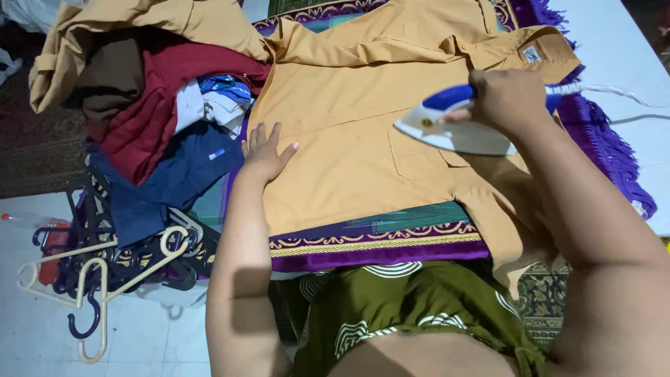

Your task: Ironing a tan shirt on a flat surface and then folding it

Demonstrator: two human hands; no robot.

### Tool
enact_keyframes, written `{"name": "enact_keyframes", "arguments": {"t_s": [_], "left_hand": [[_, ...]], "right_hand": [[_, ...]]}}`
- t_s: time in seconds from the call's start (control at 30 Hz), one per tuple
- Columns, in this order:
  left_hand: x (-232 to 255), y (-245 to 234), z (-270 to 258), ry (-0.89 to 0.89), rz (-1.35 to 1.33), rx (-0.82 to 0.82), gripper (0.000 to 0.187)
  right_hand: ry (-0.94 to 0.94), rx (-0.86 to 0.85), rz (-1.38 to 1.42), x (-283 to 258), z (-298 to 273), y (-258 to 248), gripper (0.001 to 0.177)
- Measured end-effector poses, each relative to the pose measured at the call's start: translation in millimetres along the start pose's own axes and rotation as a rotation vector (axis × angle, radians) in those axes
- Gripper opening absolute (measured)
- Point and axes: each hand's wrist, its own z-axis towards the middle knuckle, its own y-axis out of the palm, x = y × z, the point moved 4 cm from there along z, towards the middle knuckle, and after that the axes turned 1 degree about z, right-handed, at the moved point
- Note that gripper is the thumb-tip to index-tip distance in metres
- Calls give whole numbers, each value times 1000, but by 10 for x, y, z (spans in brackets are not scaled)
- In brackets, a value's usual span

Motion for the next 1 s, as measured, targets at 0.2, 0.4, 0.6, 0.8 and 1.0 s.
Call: {"name": "enact_keyframes", "arguments": {"t_s": [0.2, 0.4, 0.6, 0.8, 1.0], "left_hand": [[-14, -11, -42, 27, -10, 21, 91], [-76, -37, -8, 61, 16, -1, 92], [-85, -69, -24, 94, -6, -21, 93], [-90, -48, -59, 107, -8, -17, 92], [-86, -86, -67, 120, -29, -3, 92]], "right_hand": [[102, 67, -17, -47, 296, -20, 74], [94, -34, 8, -94, 225, -235, 87], [49, -80, 9, -149, -64, -406, 87], [-47, -92, 35, -108, -298, -450, 81], [-110, -121, 38, 7, -445, -475, 76]]}}
